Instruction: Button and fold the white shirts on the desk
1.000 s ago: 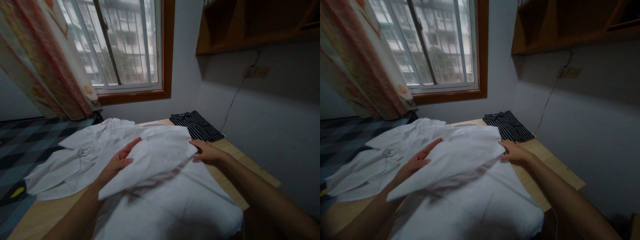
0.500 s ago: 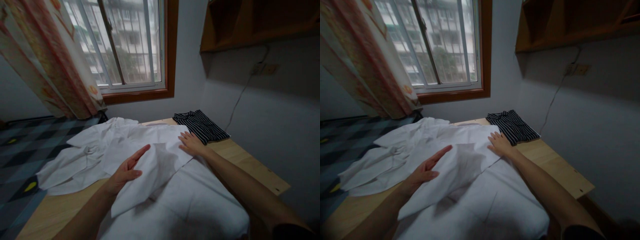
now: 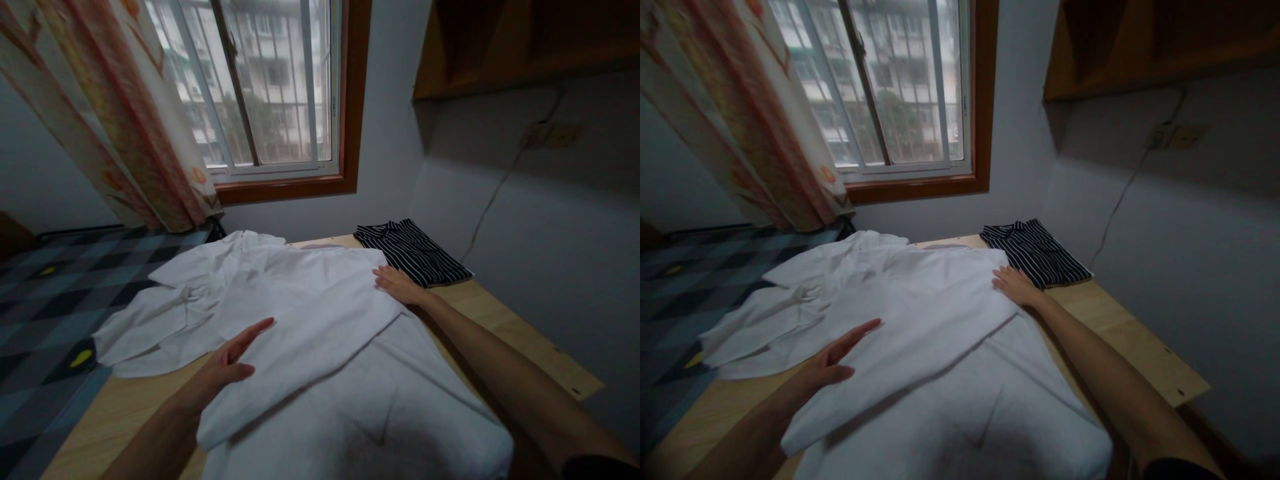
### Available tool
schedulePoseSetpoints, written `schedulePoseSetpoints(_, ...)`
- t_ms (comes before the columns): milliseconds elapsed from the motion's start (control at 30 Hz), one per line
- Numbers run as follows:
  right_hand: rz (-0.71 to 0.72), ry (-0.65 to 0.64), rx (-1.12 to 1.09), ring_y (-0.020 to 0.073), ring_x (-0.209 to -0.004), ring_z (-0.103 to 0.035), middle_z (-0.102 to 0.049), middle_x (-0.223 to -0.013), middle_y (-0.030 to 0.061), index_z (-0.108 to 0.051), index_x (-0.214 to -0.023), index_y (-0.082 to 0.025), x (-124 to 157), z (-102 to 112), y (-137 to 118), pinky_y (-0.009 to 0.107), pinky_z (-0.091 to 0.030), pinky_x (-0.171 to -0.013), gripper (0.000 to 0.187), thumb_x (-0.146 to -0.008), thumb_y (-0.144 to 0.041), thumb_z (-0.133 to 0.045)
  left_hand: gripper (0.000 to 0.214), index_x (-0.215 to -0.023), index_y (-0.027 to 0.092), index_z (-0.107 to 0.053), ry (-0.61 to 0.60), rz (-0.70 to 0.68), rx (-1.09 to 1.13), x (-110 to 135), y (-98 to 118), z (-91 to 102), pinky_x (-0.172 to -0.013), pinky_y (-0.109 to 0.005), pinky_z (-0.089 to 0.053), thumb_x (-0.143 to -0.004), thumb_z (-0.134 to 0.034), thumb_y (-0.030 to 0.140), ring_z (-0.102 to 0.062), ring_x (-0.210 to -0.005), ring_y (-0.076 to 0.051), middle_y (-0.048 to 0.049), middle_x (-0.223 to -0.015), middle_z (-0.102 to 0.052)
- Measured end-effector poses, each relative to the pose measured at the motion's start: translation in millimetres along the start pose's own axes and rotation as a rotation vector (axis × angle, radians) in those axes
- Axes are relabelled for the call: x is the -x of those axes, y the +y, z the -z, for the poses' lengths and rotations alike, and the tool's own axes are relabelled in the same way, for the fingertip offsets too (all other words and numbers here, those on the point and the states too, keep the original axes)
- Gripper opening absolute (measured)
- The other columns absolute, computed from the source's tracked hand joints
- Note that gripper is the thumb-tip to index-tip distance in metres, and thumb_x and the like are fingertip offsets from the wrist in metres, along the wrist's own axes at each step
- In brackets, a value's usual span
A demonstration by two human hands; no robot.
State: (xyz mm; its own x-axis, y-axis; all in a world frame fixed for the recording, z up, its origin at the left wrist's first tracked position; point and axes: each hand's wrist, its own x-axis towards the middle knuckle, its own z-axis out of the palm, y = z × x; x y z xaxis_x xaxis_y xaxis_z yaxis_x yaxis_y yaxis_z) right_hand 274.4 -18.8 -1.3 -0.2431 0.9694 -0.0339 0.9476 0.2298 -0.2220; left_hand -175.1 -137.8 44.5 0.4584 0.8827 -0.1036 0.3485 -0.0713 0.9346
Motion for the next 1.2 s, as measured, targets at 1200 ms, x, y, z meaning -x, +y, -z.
schedulePoseSetpoints(1200,0.24,0.045,0.121,0.0305,-0.145,-0.022,-0.026,-0.156,0.0155,-0.033,-0.149,-0.017,37.7,-24.6,-40.0,0.05,-0.017,-0.116,0.072,-0.093,-0.061,-0.037,0.071,-0.146,0.027,-0.038,-0.101,-0.517,-1.169,22.3,-12.1,-41.8,-0.109,-0.058,-0.028,-0.086,-0.054,0.059,-0.041,-0.134,-0.037,-0.0111,-0.15,-0.041)
